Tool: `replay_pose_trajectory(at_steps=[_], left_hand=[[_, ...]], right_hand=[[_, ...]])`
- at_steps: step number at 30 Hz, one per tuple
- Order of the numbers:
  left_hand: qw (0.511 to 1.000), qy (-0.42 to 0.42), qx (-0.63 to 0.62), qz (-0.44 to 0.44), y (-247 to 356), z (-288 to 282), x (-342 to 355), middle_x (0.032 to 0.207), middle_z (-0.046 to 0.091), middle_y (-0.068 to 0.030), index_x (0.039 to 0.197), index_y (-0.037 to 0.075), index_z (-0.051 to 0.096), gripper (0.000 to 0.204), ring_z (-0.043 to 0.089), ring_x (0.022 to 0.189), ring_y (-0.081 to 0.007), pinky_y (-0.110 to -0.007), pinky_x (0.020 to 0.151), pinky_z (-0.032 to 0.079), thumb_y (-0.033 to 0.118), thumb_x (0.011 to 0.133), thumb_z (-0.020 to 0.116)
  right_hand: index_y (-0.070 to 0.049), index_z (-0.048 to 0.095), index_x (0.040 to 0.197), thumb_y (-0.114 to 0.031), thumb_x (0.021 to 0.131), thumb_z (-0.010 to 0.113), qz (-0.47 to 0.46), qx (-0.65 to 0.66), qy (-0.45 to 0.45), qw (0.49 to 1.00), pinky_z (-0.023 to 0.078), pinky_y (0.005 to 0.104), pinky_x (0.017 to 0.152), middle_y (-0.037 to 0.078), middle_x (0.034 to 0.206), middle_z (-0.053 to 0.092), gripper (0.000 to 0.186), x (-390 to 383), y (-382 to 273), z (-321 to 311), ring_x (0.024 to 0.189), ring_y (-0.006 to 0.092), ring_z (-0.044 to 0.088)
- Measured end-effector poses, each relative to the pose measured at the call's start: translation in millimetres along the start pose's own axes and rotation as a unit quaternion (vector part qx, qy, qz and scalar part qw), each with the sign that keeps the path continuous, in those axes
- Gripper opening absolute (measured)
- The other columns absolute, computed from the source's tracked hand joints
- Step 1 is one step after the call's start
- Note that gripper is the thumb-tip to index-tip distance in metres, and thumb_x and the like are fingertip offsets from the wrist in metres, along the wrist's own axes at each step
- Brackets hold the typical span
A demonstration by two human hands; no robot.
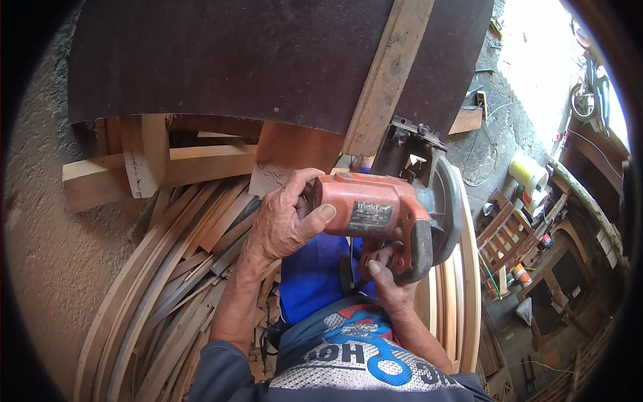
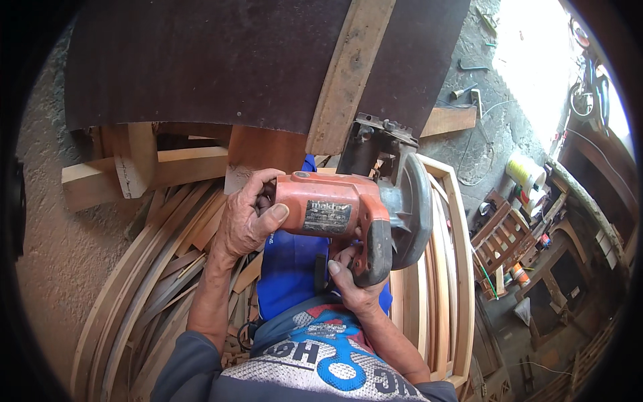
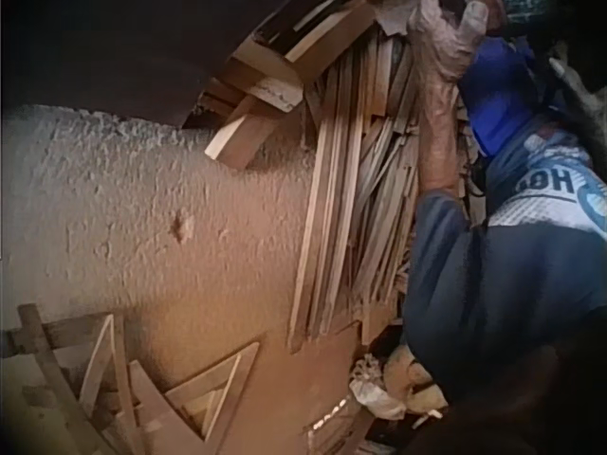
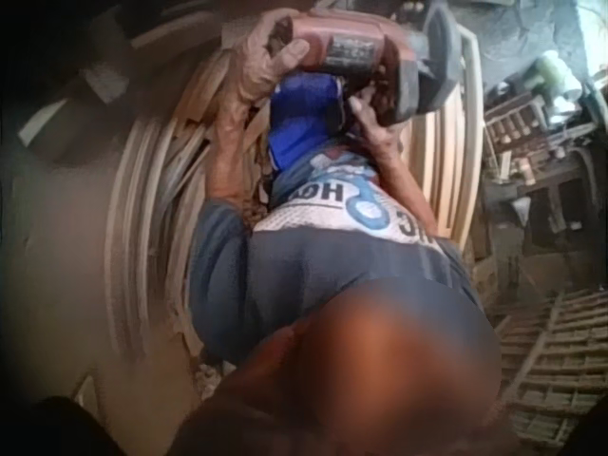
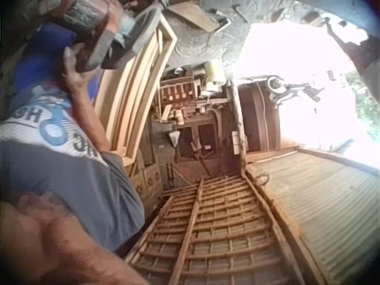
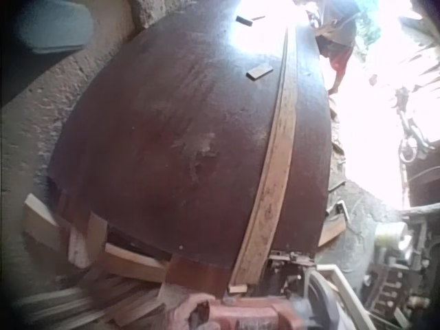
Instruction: The person uses a circular saw to cut a long wooden plank placed on a large dark board. They then use a hammer to tap and adjust the plank's position. The person repeats the cutting and adjusting process several times.
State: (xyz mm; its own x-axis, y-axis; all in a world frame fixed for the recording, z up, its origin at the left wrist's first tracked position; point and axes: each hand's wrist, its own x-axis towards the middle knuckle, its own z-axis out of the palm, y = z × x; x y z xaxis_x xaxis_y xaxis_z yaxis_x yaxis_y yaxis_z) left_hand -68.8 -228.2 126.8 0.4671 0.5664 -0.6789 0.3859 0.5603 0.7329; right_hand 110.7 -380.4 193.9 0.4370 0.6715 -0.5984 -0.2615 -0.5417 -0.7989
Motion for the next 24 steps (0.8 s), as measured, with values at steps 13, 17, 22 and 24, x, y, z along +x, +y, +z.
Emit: replay_pose_trajectory(at_steps=[13,17,22,24], left_hand=[[0.999,0.006,-0.009,0.042,3,-3,12,0.089,0.063,-0.0028,0.13,0.004,0.06,0.077,0.049,0.069,-0.0077,-0.027,0.064,0.044,0.063,0.082,0.071],[0.999,0.007,-0.005,0.045,6,-3,12,0.089,0.064,-0.0029,0.129,0.004,0.06,0.078,0.049,0.069,-0.0075,-0.027,0.064,0.043,0.064,0.082,0.071],[0.999,-0.015,0.01,0.034,9,-8,10,0.101,0.069,-0.0135,0.128,0.004,0.059,0.068,0.069,0.091,-0.0214,-0.036,0.081,0.056,0.055,0.085,0.072],[0.999,-0.014,0.009,0.034,9,-7,11,0.1,0.069,-0.0134,0.128,0.004,0.059,0.069,0.069,0.09,-0.021,-0.036,0.08,0.056,0.056,0.085,0.072]], right_hand=[[0.003,0.03,0.158,0.0,0.084,0.071,0.011,-0.02,-0.031,0.999,0.05,0.0253,0.071,0.014,0.131,0.058,0.085,11,-5,-1,0.071,0.0046,0.057],[0.002,0.03,0.158,-0.006,0.083,0.073,-0.001,-0.033,-0.004,0.999,0.051,0.0254,0.067,0.009,0.114,0.059,0.087,9,-3,-1,0.068,0.0051,0.058],[0.003,0.033,0.156,-0.003,0.084,0.073,0.011,0.0,-0.003,1.0,0.05,0.0255,0.07,0.007,0.103,0.062,0.083,9,-9,1,0.07,0.006,0.057],[0.004,0.035,0.154,0.0,0.084,0.072,0.014,0.01,-0.007,1.0,0.05,0.0256,0.072,0.006,0.099,0.062,0.08,6,-8,-2,0.072,0.0066,0.057]])
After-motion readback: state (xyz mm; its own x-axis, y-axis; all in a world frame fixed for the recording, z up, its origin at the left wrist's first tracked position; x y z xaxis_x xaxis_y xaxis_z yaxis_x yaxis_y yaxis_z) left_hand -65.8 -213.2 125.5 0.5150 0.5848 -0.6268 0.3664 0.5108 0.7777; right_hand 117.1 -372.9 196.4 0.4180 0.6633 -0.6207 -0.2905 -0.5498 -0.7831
